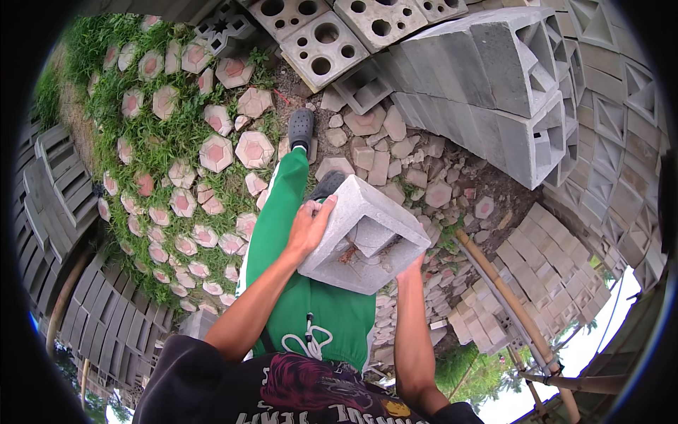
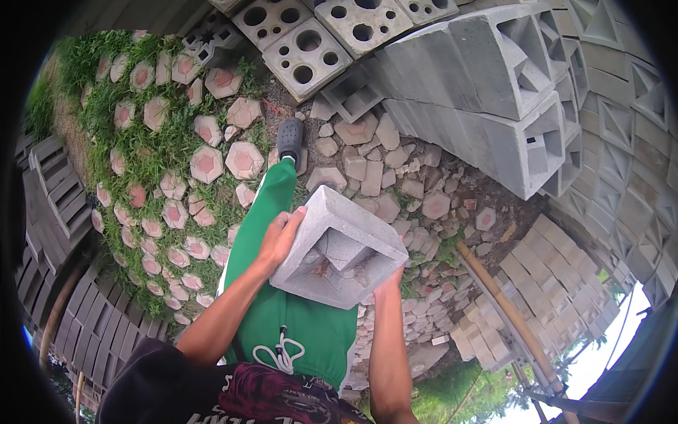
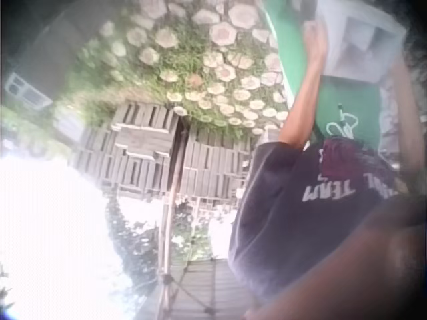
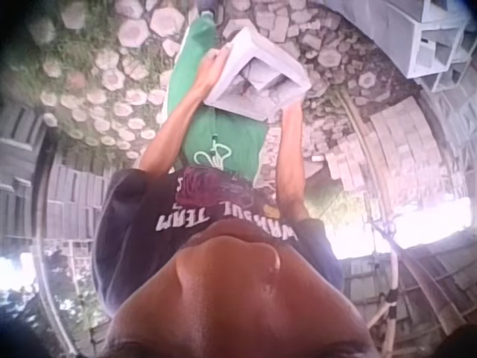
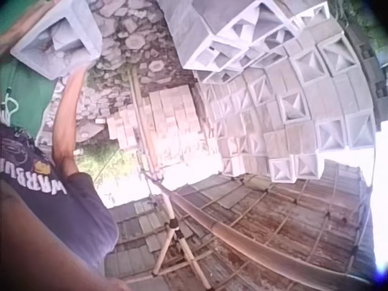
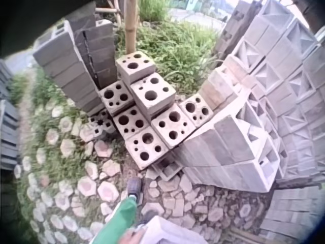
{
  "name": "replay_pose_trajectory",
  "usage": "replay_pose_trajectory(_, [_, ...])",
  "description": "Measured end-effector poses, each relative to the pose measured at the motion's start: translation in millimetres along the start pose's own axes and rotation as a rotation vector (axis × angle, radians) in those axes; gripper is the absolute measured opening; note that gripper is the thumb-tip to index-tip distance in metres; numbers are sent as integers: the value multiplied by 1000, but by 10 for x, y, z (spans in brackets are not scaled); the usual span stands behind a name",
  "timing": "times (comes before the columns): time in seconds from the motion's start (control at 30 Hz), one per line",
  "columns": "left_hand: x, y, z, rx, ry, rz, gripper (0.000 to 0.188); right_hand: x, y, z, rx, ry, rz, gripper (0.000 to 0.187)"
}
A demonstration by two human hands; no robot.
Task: The person picks up hollow concrete blocks from the ground and places them into a stack. They walk back and forth between the pickup area and the stack, repeating the process of lifting and placing the blocks.
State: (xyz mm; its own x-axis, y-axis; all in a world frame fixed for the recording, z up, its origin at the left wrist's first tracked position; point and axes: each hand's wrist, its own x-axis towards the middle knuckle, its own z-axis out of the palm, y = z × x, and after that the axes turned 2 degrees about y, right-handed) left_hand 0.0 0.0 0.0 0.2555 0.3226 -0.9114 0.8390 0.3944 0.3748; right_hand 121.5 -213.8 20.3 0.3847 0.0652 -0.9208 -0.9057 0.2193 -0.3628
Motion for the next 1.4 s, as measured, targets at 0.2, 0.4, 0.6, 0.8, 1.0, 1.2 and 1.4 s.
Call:
replay_pose_trajectory(0.2, [1461, -204, 305, -224, 76, -70, 64, 1486, -59, 226, 3, -6, 116, 56])
replay_pose_trajectory(0.4, [2875, -443, 737, -211, 190, -78, 62, 3183, 71, 224, -122, -118, 149, 57])
replay_pose_trajectory(0.6, [4421, -624, 1160, -188, 210, -96, 67, 4755, 195, 165, -168, -82, 162, 61])
replay_pose_trajectory(0.8, [5221, -526, 1517, -185, 224, -96, 65, 5714, 249, -48, -146, -37, 48, 52])
replay_pose_trajectory(1.0, [5572, -620, 1585, -214, 200, 74, 55, 6067, 222, -139, -49, -55, 19, 47])
replay_pose_trajectory(1.2, [5953, -1009, 1440, -866, -164, 262, 58, 6085, 317, -145, 50, -139, 20, 50])
replay_pose_trajectory(1.4, [6145, -1264, 1718, -1345, -146, 178, 67, 6067, 441, -155, 73, -183, -65, 48])
